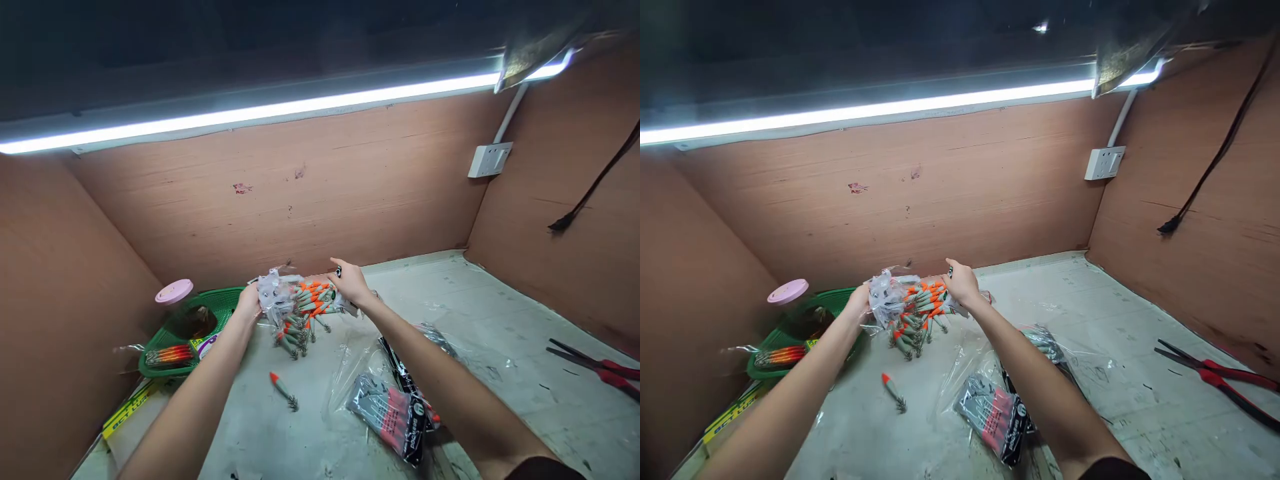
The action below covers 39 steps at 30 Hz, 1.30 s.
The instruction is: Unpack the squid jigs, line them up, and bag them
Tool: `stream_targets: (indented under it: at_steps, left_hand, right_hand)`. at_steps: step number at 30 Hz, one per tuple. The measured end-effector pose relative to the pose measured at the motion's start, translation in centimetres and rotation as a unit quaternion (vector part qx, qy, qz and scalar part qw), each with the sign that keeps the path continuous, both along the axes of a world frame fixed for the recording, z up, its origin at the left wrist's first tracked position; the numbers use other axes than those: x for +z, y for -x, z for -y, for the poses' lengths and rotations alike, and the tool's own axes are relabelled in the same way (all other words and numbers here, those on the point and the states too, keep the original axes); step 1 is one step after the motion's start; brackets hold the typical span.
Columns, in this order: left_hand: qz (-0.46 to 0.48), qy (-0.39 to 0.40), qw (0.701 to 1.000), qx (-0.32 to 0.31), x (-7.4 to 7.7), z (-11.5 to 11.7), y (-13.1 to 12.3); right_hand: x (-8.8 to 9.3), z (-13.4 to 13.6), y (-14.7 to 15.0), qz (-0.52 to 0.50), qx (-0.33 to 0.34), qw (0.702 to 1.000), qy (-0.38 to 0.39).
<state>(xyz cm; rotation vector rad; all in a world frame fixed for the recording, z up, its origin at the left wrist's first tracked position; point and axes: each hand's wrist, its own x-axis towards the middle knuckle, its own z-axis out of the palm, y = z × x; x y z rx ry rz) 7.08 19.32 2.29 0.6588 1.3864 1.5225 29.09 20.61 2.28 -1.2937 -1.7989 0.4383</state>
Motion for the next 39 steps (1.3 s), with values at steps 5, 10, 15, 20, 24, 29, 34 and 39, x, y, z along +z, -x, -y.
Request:
stream_targets:
  at_steps: [5,10,15,20,24,29,34,39]
  left_hand:
    - [-0.218,-0.012,0.975,0.04,3.7,-2.7,4.3]
    - [-0.364,-0.038,0.93,0.038,5.9,-3.7,6.4]
    - [-0.423,-0.068,0.903,0.012,7.1,-3.9,6.3]
    - [-0.421,-0.102,0.901,0.019,8.9,-3.0,6.2]
    - [-0.385,-0.114,0.916,-0.032,9.4,0.3,4.1]
    - [-0.354,-0.088,0.887,-0.284,7.0,6.6,-2.4]
    - [-0.244,-0.18,0.904,-0.301,3.3,10.6,-7.8]
    - [-0.216,-0.249,0.914,-0.237,1.3,14.5,-7.8]
  right_hand:
    - [1.0,3.9,-2.9,-0.016,-0.009,1.0,-0.018]
    - [1.0,7.3,-5.6,-0.05,-0.034,0.998,-0.034]
    - [1.0,8.7,-6.6,-0.109,-0.042,0.992,-0.05]
    - [0.8,9.2,-7.2,-0.13,-0.057,0.989,-0.036]
    - [1.5,9.0,-7.7,-0.217,-0.052,0.975,-0.013]
    - [3.7,8.5,-5.4,-0.448,0.044,0.89,0.071]
    - [4.2,9.1,0.7,-0.57,0.08,0.793,0.2]
    - [3.8,13.1,4.4,-0.633,0.143,0.725,0.232]
